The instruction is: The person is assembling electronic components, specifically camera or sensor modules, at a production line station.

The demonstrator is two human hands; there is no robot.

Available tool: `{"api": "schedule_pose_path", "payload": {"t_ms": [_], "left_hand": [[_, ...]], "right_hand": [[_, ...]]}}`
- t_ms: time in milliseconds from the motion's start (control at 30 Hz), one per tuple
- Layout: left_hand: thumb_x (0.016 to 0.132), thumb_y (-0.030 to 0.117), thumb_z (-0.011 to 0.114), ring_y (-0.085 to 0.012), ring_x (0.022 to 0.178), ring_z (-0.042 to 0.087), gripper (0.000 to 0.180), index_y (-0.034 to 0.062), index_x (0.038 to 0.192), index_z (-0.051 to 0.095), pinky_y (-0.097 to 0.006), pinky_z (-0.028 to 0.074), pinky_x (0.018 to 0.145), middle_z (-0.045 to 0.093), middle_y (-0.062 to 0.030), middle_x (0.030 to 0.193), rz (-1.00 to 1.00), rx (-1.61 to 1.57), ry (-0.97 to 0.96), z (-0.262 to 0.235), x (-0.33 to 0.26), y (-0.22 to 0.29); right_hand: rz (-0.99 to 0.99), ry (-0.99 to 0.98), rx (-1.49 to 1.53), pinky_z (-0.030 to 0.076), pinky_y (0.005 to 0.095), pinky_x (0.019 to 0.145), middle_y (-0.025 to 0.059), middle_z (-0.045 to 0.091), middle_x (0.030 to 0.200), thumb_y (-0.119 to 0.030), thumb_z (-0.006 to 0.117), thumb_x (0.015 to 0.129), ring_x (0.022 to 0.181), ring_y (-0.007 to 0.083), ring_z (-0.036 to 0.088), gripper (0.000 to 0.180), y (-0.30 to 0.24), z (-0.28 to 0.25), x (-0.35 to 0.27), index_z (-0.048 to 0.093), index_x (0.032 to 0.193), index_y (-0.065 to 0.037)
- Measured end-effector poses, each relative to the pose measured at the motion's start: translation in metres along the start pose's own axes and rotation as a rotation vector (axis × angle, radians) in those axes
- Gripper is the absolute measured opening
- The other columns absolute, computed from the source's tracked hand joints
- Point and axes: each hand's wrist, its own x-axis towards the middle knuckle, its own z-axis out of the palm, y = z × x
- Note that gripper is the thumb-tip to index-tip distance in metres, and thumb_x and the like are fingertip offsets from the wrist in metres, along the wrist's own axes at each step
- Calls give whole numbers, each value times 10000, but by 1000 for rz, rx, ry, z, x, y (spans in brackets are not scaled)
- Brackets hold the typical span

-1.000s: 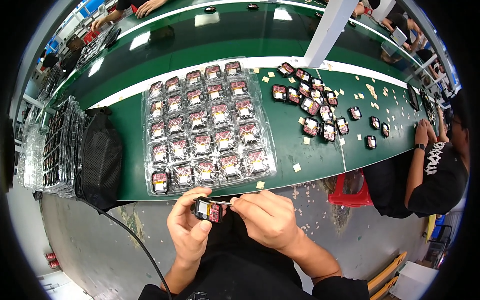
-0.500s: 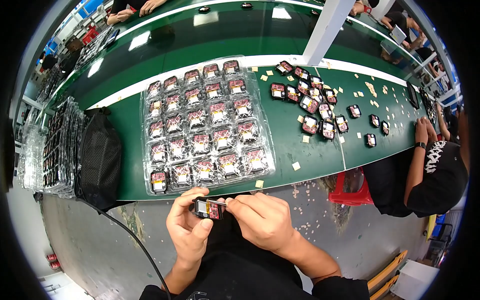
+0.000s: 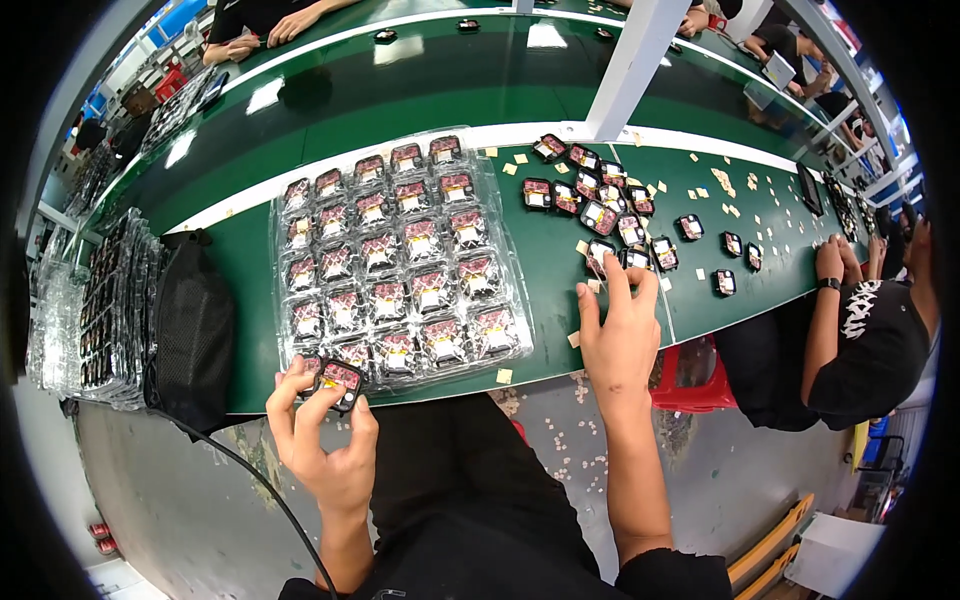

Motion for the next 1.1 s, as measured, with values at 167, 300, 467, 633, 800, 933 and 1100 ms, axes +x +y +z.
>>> {"api": "schedule_pose_path", "payload": {"t_ms": [167,300,467,633,800,933,1100], "left_hand": [[715,61,847,-387,1273,537,316,123,998,719,-653,315,1154,556,-93,1136,-123,115,-68,4,0,3],[744,130,863,-370,1251,513,293,143,1010,743,-672,266,1164,532,-80,1116,-152,194,-134,6,0,3],[791,212,853,-368,1269,470,307,148,1079,765,-691,215,1161,534,-72,1129,-161,239,-168,3,0,6],[850,216,805,-409,1308,413,330,149,1171,770,-708,161,1165,541,-107,1251,-132,296,-205,8,1,7],[875,188,796,-397,1275,503,524,5,1331,616,-610,347,1143,533,-165,1314,-30,-6,25,1,-10,9],[954,202,760,-316,1186,620,526,-58,1348,527,-467,512,1066,506,-177,1313,-313,-1061,-193,10,-24,23],[949,229,786,-293,1309,576,650,-82,1435,487,-399,458,1121,524,-203,1413,-629,-1427,-382,13,-25,31]], "right_hand": [[126,-118,-75,551,480,671,154,556,1167,-241,769,926,744,355,695,329,-7,-2,4,664,1182,-63],[102,-116,-70,544,480,668,155,591,1165,-240,772,920,801,385,691,279,-7,0,-4,656,1106,-66],[98,-140,-42,538,482,688,154,628,1132,-218,775,908,806,394,682,249,-5,-3,-7,656,1077,-79],[56,-69,138,526,465,720,154,639,1058,-76,779,831,821,390,660,266,-4,-7,-5,645,1058,-35],[-6,-44,345,407,243,510,128,676,1180,-19,840,729,587,82,473,401,-22,-22,-15,650,1082,-23],[-201,-288,683,465,240,523,165,688,1202,-36,912,703,575,84,523,492,-50,-37,-34,640,1113,-28],[-392,-517,1012,632,372,800,210,707,1226,-117,912,769,1017,342,750,487,-74,-42,-42,608,1139,-32]]}}
